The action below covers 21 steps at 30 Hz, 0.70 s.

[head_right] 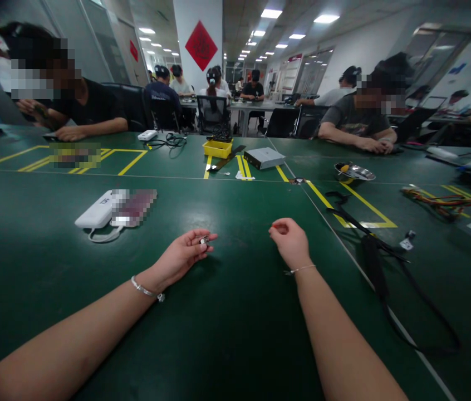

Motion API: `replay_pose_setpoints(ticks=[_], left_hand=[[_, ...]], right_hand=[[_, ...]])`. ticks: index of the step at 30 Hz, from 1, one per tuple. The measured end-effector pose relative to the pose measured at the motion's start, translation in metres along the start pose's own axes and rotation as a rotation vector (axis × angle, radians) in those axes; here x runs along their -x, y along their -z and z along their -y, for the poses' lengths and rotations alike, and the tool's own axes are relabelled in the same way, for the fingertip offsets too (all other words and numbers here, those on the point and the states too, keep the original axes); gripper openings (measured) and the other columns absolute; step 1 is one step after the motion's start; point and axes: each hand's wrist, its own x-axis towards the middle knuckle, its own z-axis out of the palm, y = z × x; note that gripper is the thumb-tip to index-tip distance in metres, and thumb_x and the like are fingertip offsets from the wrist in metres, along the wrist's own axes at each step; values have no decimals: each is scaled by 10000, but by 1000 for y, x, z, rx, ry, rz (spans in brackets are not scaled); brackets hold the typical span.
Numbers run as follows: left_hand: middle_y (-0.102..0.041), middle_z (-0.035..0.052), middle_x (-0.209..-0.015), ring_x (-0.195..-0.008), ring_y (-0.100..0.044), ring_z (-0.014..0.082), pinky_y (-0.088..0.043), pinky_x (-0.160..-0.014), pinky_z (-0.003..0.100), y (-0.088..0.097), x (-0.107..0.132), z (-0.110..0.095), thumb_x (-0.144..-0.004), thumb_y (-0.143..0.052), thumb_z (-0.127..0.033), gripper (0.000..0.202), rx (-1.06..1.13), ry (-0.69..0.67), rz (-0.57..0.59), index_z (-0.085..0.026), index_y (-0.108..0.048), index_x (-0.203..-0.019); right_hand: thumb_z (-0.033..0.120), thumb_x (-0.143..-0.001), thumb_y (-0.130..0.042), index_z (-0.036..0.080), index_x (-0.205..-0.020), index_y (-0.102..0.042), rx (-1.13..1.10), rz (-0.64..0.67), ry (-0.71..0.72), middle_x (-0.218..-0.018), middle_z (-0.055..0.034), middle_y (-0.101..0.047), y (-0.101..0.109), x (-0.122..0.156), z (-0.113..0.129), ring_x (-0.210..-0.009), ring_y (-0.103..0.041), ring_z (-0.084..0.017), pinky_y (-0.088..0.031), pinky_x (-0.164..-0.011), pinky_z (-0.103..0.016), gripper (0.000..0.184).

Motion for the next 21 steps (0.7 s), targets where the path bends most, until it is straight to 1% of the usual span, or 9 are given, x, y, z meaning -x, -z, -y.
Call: replay_pose_setpoints(ticks=[2,4,5,7,9,11,15,21], left_hand=[[-588,89,-1138,-753,-619,89,-478,-651,204,-2,0,1,-743,-563,-73,237,-38,-13,10,-156,-507,-958],[-599,88,-1113,-756,-617,92,-474,-667,215,-4,1,3,-760,-557,-110,183,-74,-27,14,-153,-503,-930],[-609,85,-1085,-758,-615,94,-471,-671,219,-5,0,4,-769,-551,-130,161,-95,-36,11,-151,-504,-922],[-626,66,-1001,-767,-602,97,-462,-670,217,-6,0,5,-777,-545,-159,147,-152,-65,1,-149,-519,-922],[-622,37,-908,-759,-578,93,-448,-661,208,-5,0,5,-765,-555,-167,167,-229,-102,-13,-152,-545,-932],[-605,17,-846,-725,-550,87,-438,-648,205,-4,-1,6,-745,-570,-163,194,-293,-132,-21,-156,-564,-939],[-597,19,-828,-714,-533,96,-429,-651,223,-2,-2,7,-719,-580,-157,192,-310,-144,-2,-147,-574,-911],[-608,22,-798,-755,-559,115,-431,-678,237,-3,-2,7,-716,-577,-143,159,-279,-135,25,-144,-556,-874]], right_hand=[[296,-631,-635,186,-772,-551,-233,115,61,-670,-22,-610,-28,16,21,-644,-587,-164,-480,-622,-319,198],[286,-623,-654,193,-760,-569,-384,180,96,-723,-28,-622,-51,33,38,-678,-587,-162,-485,-652,-322,186],[278,-627,-656,195,-757,-583,-440,209,103,-760,-32,-629,-59,41,44,-703,-590,-161,-485,-677,-324,171],[260,-637,-653,197,-761,-609,-525,281,94,-818,-32,-640,-68,52,51,-748,-594,-158,-478,-730,-327,146],[233,-634,-658,199,-771,-622,-588,347,52,-821,-21,-646,-72,56,52,-766,-595,-152,-468,-763,-327,146],[206,-616,-672,203,-802,-622,-636,390,2,-803,-10,-647,-72,57,49,-765,-592,-145,-463,-773,-326,192],[188,-585,-698,210,-854,-600,-702,437,-57,-791,1,-637,-71,54,45,-766,-593,-141,-469,-779,-336,287],[187,-597,-693,219,-858,-580,-743,480,-22,-798,5,-640,-72,57,46,-778,-606,-145,-475,-812,-356,286]])
